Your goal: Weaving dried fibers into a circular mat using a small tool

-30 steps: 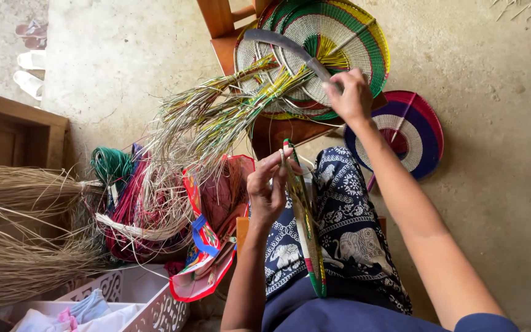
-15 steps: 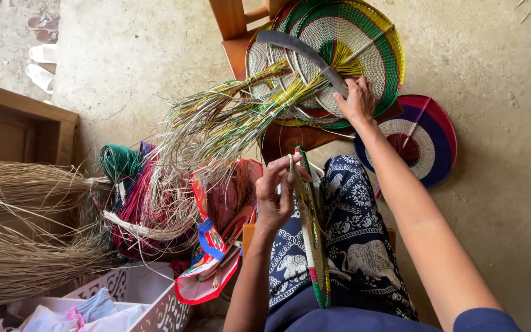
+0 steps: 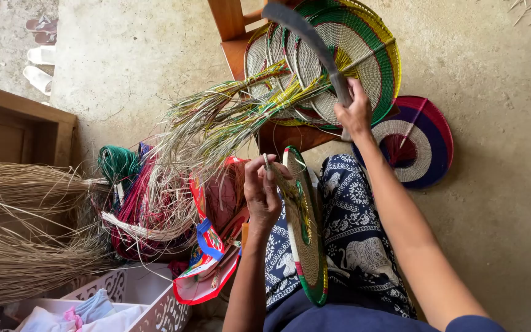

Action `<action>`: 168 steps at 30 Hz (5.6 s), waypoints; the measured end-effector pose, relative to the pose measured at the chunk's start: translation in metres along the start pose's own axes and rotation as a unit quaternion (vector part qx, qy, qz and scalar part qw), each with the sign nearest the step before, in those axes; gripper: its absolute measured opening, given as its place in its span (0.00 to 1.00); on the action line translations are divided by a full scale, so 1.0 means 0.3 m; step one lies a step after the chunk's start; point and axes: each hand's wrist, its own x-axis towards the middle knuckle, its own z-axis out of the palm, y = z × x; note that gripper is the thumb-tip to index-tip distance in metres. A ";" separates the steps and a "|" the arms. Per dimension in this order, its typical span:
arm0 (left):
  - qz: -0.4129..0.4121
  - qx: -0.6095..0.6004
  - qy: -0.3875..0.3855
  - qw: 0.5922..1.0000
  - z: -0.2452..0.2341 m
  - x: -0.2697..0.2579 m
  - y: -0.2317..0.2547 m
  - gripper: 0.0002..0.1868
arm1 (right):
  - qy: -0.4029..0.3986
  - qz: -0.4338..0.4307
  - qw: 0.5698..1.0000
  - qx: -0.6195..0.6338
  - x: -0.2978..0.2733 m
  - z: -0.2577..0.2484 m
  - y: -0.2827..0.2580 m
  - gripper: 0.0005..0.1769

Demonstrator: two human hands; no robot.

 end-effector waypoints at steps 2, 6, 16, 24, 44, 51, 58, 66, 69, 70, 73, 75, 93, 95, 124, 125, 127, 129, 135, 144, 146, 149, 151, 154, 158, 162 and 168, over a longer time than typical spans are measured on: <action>0.006 0.004 -0.001 1.000 -0.003 0.001 0.008 0.15 | -0.022 -0.003 0.998 0.058 -0.124 -0.071 -0.172 0.35; 0.012 0.006 -0.003 1.000 -0.001 -0.017 0.013 0.14 | -0.107 -0.010 0.937 0.333 -0.316 -0.158 -0.417 0.37; 0.066 0.103 0.038 0.992 -0.098 -0.045 0.053 0.11 | -0.172 0.034 0.871 0.460 -0.580 -0.243 -0.432 0.28; -0.047 0.177 0.090 0.979 -0.176 -0.079 0.271 0.10 | -0.081 -0.036 0.930 0.358 -0.671 -0.403 -0.498 0.15; -0.227 -0.281 0.102 0.927 0.098 -0.170 0.256 0.10 | -0.060 -0.202 0.967 0.142 -0.778 -0.394 -0.983 0.13; -0.166 -0.176 0.107 0.964 0.089 -0.146 0.307 0.10 | -0.119 -0.165 0.963 0.176 -0.783 -0.446 -1.020 0.28; -0.147 -0.163 0.105 0.970 0.115 -0.126 0.230 0.09 | -0.179 -0.075 0.950 0.245 -0.829 -0.451 -0.848 0.32; -0.145 -0.161 0.122 0.969 0.161 -0.133 0.212 0.07 | -0.275 -0.074 0.936 0.208 -0.839 -0.513 -0.964 0.28; -0.176 -0.154 0.113 0.966 0.179 -0.142 0.160 0.11 | -0.348 -0.133 0.914 0.162 -0.810 -0.545 -1.069 0.27; -0.176 -0.153 0.119 0.965 0.172 -0.134 0.156 0.11 | -0.354 -0.133 0.912 0.161 -0.825 -0.539 -1.120 0.27; -0.153 -0.156 0.158 0.963 0.173 -0.113 0.138 0.10 | -0.377 -0.194 0.895 0.141 -0.840 -0.512 -1.267 0.18; -0.172 -0.247 0.177 0.937 0.203 -0.118 0.122 0.09 | -0.324 -0.319 0.890 -0.023 -0.814 -0.484 -1.353 0.16; -0.195 -0.318 0.160 0.914 0.164 -0.095 0.158 0.06 | -0.243 -0.297 0.921 -0.066 -0.629 -0.373 -1.347 0.13; -0.204 -0.394 0.120 0.888 0.143 -0.096 0.111 0.05 | -0.250 -0.273 0.929 -0.016 -0.667 -0.422 -1.302 0.11; -0.214 -0.654 0.153 0.709 0.259 -0.146 0.126 0.08 | -0.044 -0.172 0.976 0.124 -0.771 -0.403 -0.991 0.20; -0.218 -0.643 0.147 0.719 0.262 -0.146 0.093 0.07 | -0.070 -0.162 0.974 0.145 -0.773 -0.405 -0.965 0.22; -0.221 -0.633 0.141 0.729 0.263 -0.143 0.052 0.07 | -0.097 -0.151 0.970 0.165 -0.785 -0.408 -0.938 0.23; -0.219 -0.586 0.135 0.769 0.261 -0.139 0.034 0.08 | -0.124 -0.123 0.965 0.194 -0.801 -0.412 -0.933 0.26; -0.193 -0.570 0.138 0.787 0.212 -0.103 0.193 0.07 | -0.173 -0.075 0.960 0.210 -0.834 -0.446 -0.912 0.30; -0.208 -0.464 0.164 0.845 0.179 -0.058 0.138 0.08 | -0.327 -0.306 0.890 0.086 -0.859 -0.483 -1.193 0.17; -0.200 -0.465 0.176 0.844 0.203 -0.056 0.102 0.09 | -0.287 -0.369 0.884 0.006 -0.812 -0.450 -1.291 0.17; -0.130 -0.554 0.111 0.815 0.189 -0.107 0.052 0.22 | -0.267 -0.411 0.846 -0.208 -0.724 -0.287 -1.318 0.17; -0.065 -0.631 0.028 0.773 0.182 -0.094 0.032 0.35 | -0.282 -0.388 0.810 -0.338 -0.666 -0.163 -1.329 0.21; -0.228 -0.552 0.156 0.787 0.166 -0.014 0.011 0.02 | -0.327 -0.336 0.778 -0.418 -0.609 -0.060 -1.402 0.20; -0.212 -0.562 0.154 0.784 0.120 -0.039 -0.062 0.05 | -0.328 -0.307 0.838 -0.308 -0.527 -0.103 -1.412 0.17; -0.197 -0.577 0.133 0.781 0.088 -0.057 -0.121 0.12 | -0.388 -0.143 0.910 -0.010 -0.444 -0.248 -1.464 0.13; -0.205 -0.598 0.119 0.766 -0.008 -0.087 -0.080 0.11 | -0.291 -0.148 0.897 0.299 -0.373 -0.466 -1.228 0.32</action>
